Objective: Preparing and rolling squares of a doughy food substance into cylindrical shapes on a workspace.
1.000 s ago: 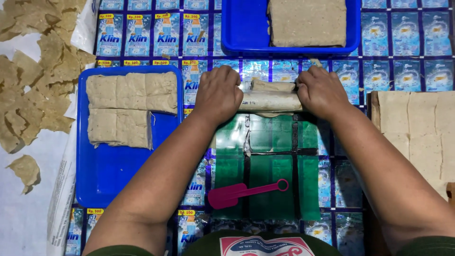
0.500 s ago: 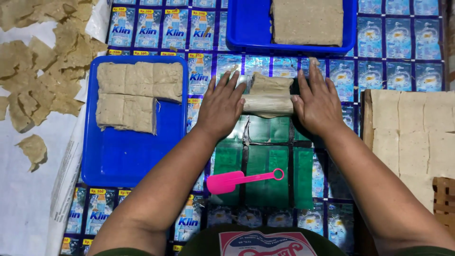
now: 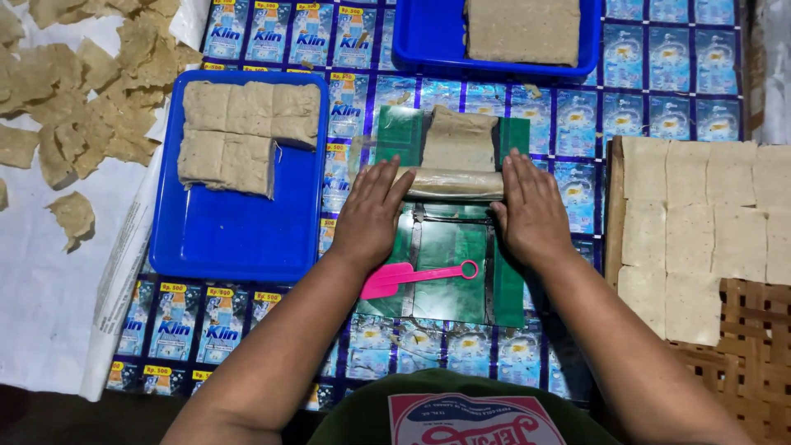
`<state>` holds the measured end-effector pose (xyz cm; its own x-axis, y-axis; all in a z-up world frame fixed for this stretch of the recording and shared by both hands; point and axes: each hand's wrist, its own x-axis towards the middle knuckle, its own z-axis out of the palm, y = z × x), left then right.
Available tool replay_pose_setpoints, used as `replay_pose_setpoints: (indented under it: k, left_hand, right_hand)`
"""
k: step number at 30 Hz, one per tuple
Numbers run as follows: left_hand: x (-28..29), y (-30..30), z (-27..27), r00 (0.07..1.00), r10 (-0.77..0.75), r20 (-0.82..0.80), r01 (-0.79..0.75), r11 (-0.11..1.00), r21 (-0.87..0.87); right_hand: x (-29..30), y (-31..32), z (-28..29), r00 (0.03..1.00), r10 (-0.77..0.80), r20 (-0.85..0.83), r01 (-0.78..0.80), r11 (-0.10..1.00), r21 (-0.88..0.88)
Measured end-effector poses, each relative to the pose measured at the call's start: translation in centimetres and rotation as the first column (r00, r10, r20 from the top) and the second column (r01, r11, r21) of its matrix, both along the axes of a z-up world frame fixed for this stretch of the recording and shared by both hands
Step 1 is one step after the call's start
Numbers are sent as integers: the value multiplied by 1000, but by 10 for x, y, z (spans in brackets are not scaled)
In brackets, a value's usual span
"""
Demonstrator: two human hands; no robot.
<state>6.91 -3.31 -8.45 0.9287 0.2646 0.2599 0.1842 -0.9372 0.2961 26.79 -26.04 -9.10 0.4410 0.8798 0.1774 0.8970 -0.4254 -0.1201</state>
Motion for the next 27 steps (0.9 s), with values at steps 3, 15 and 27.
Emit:
replay_pose_setpoints:
  k: [3,15,27]
  left_hand:
    - [-15,-16,14,999,24,-27,-25,999,-21]
    - [76,32,-26,972,235,-3,-234,967,99]
    - [137,68,21,931,239,-276,-248,969,1]
  right_hand:
    - [-20,-12,2,999,-26,-38,26,1000,-9]
    - [43,45,-8,974,-225,-31,221,970,-97]
    - [86,101,33,915,-350,-200,313,930,-192]
